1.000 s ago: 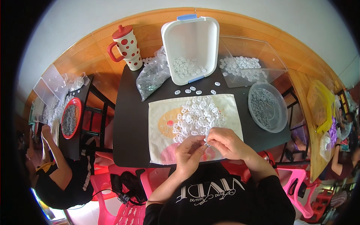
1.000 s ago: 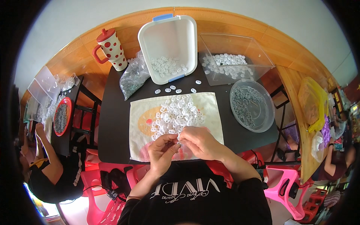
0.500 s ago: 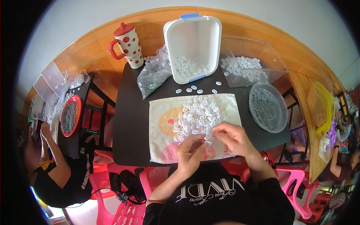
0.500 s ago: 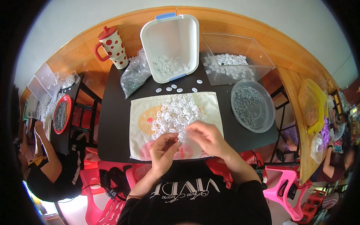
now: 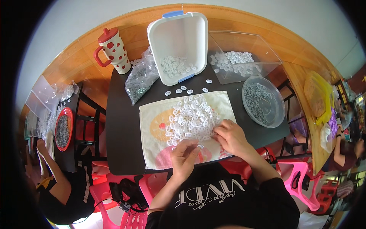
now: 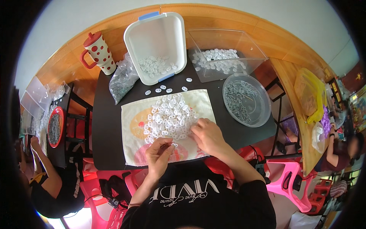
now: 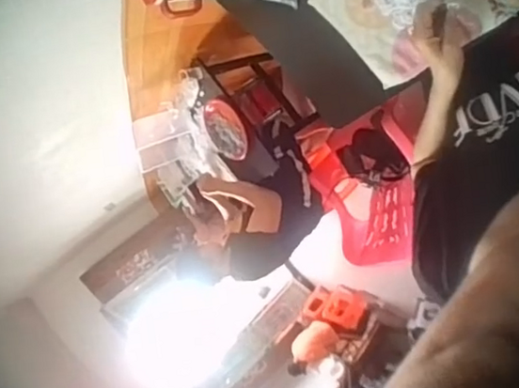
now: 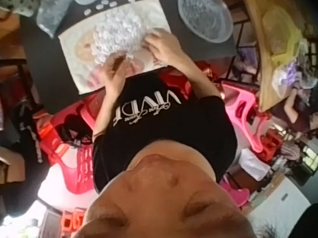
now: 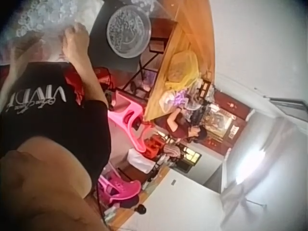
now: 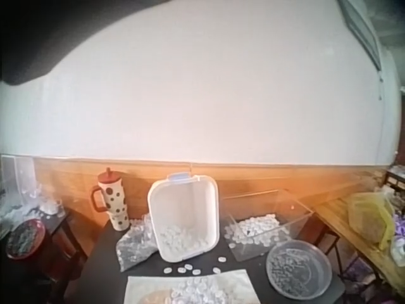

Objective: Sorting small white plastic components on a table into different containers.

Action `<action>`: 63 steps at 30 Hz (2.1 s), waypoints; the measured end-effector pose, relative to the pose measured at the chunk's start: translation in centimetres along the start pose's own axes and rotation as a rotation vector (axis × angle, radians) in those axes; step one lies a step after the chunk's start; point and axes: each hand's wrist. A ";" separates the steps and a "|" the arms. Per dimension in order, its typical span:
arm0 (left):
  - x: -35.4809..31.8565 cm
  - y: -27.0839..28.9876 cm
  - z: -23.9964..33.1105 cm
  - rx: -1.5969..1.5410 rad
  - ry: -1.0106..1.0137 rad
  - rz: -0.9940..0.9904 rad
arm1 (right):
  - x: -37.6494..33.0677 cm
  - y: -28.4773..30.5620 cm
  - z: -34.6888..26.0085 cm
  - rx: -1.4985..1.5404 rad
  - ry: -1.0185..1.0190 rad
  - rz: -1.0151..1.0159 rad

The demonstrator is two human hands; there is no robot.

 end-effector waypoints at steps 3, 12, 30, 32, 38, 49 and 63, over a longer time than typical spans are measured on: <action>-0.1 0.1 0.0 0.005 0.009 0.000 | -0.1 -0.3 0.0 -0.031 -0.001 -0.004; -0.2 0.1 0.2 0.001 0.011 -0.018 | -1.8 1.1 1.1 0.179 0.065 0.028; 0.0 0.0 0.3 0.032 -0.048 -0.026 | -1.1 2.4 0.4 0.057 0.136 -0.179; 0.1 -0.1 0.4 0.023 -0.060 -0.037 | -1.5 2.7 0.5 0.072 0.082 -0.223; 0.0 -0.3 0.9 -0.029 -0.046 -0.036 | -2.1 3.0 0.6 0.066 0.086 -0.191; 0.0 -0.6 1.0 -0.107 -0.025 -0.048 | -2.7 1.5 0.7 0.305 -0.131 0.142; 0.2 -3.5 3.3 -0.222 0.070 -0.141 | 0.2 -0.9 -3.8 1.246 -0.472 0.704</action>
Point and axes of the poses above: each hand's wrist, its own x-axis towards the middle knuckle, its own y-axis out of the back of the hand, z = x × y, and after that the axes turned 12 degrees about y, right-handed
